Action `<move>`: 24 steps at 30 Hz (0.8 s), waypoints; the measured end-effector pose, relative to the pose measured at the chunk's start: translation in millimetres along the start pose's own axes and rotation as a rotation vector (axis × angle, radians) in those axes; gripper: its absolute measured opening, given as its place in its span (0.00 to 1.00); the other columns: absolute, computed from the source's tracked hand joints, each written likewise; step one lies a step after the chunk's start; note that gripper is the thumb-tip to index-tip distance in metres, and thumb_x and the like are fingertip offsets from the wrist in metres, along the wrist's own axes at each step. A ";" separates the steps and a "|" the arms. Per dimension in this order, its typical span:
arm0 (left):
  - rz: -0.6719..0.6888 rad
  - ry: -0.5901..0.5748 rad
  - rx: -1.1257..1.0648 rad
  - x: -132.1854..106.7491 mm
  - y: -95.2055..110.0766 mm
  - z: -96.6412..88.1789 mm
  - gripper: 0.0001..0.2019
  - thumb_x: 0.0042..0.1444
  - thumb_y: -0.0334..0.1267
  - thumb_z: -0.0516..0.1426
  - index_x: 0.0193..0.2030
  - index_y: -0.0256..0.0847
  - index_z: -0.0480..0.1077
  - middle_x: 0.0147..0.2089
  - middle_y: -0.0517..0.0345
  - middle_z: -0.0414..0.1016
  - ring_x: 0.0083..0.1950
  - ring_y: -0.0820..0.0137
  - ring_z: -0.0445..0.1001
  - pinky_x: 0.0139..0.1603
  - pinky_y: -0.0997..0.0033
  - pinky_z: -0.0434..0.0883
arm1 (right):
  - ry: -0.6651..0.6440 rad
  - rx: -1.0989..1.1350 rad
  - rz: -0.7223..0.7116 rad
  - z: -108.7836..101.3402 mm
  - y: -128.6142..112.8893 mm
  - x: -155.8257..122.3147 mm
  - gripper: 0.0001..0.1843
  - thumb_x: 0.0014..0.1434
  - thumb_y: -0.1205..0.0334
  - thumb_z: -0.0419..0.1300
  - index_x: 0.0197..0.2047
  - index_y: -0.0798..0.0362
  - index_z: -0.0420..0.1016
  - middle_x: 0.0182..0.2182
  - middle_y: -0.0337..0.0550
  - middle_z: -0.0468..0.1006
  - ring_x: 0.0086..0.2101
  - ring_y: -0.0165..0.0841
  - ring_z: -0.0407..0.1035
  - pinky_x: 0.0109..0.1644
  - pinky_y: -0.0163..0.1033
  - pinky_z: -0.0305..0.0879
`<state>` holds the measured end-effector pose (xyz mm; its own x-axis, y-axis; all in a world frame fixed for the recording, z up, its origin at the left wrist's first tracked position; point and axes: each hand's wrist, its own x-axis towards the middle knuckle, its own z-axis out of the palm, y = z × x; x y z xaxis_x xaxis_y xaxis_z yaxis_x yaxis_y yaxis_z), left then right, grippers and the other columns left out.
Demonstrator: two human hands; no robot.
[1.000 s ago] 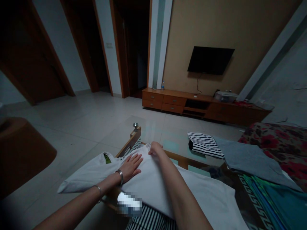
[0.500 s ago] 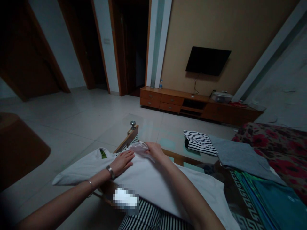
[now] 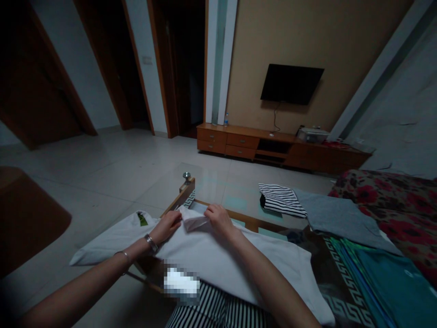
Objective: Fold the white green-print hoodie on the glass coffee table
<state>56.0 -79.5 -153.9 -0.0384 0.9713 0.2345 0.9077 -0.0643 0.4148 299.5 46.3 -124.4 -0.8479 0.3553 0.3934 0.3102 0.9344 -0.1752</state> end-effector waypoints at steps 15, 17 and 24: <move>-0.236 0.017 0.005 50.2 -31.1 9.9 0.19 0.48 0.33 0.56 0.49 0.42 0.69 0.52 0.52 0.71 0.55 0.59 0.66 0.55 0.58 0.63 | 0.217 0.493 0.396 41.2 30.4 -32.0 0.14 0.50 0.73 0.54 0.36 0.52 0.77 0.37 0.44 0.77 0.41 0.35 0.69 0.48 0.39 0.63; -0.281 -0.011 -0.139 56.4 -39.0 8.7 0.24 0.44 0.31 0.56 0.52 0.40 0.67 0.48 0.54 0.73 0.49 0.63 0.70 0.51 0.64 0.65 | 0.260 0.553 0.441 44.3 35.0 -31.5 0.15 0.49 0.74 0.52 0.33 0.53 0.79 0.35 0.44 0.78 0.40 0.34 0.70 0.47 0.39 0.64; -0.333 -0.020 -0.409 64.7 -54.2 12.9 0.10 0.39 0.30 0.54 0.32 0.38 0.71 0.32 0.60 0.72 0.37 0.70 0.70 0.41 0.73 0.67 | 0.221 0.340 0.496 46.5 47.9 -41.2 0.17 0.51 0.75 0.52 0.34 0.51 0.81 0.36 0.44 0.79 0.42 0.35 0.69 0.50 0.40 0.62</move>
<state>9.8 -10.1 -172.6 -0.2849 0.9584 0.0165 0.6105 0.1682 0.7740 329.3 75.3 -191.0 -0.5185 0.7745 0.3625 0.4583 0.6095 -0.6468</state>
